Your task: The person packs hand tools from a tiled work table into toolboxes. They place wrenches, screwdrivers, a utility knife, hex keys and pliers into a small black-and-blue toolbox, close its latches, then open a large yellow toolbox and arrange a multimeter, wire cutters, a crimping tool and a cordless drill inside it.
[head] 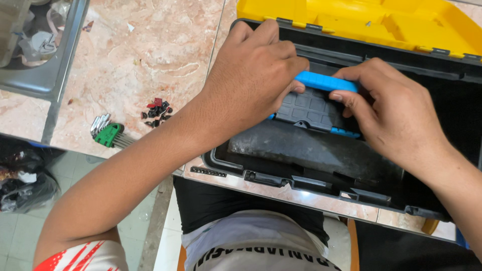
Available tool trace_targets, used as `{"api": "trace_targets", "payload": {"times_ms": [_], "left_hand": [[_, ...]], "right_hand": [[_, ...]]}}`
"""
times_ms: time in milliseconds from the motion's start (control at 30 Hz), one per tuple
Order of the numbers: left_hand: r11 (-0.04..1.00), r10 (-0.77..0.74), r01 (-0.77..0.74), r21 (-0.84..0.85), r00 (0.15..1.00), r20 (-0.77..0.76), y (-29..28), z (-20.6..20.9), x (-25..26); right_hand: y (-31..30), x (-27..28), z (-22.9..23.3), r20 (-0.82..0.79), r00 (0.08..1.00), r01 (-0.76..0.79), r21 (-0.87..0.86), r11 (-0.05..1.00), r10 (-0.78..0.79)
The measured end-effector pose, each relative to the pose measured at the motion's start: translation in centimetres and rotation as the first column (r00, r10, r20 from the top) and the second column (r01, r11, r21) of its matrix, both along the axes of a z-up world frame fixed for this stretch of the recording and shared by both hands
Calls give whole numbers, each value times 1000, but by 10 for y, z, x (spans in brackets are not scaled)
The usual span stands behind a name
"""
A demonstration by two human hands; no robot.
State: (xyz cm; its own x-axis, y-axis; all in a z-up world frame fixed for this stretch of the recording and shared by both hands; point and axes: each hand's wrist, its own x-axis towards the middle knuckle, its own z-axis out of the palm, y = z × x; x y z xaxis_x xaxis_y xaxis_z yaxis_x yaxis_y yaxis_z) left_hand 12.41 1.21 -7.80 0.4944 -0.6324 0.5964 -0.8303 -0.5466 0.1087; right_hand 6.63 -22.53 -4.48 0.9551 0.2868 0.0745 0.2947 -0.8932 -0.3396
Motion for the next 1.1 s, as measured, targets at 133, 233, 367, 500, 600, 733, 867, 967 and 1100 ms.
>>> {"api": "trace_targets", "payload": {"times_ms": [133,233,367,500,600,733,867,967,1100], "left_hand": [[1000,24,-24,4,999,31,1,-1,-3],[1000,14,-14,5,1000,0,2,-2,-5],[1000,13,-13,11,1000,-2,2,-6,-4],[1000,14,-13,21,1000,-27,1,-12,-3],[1000,11,-11,26,1000,-29,2,-16,-3],[999,19,-19,41,1000,5,2,-19,-1],[999,22,-20,43,999,-34,0,-23,-1],[998,42,-41,57,999,-22,0,-24,-2],[995,58,-59,84,998,11,1,-26,-1]], "right_hand": [[2,-1,2,-4,1000,-15,84,996,16],[1,-1,1,-22,1000,2,49,999,-1],[1,0,-4,-27,1000,1,4,1000,-1],[3,3,-11,-40,999,-12,65,998,14],[2,5,-16,-61,998,-7,10,1000,7],[0,8,-20,-81,997,5,-32,999,-8],[-1,11,-24,-102,995,-10,28,1000,13],[-2,12,-25,-83,996,-32,39,999,36],[-6,14,-21,-51,998,-30,-36,999,28]]}}
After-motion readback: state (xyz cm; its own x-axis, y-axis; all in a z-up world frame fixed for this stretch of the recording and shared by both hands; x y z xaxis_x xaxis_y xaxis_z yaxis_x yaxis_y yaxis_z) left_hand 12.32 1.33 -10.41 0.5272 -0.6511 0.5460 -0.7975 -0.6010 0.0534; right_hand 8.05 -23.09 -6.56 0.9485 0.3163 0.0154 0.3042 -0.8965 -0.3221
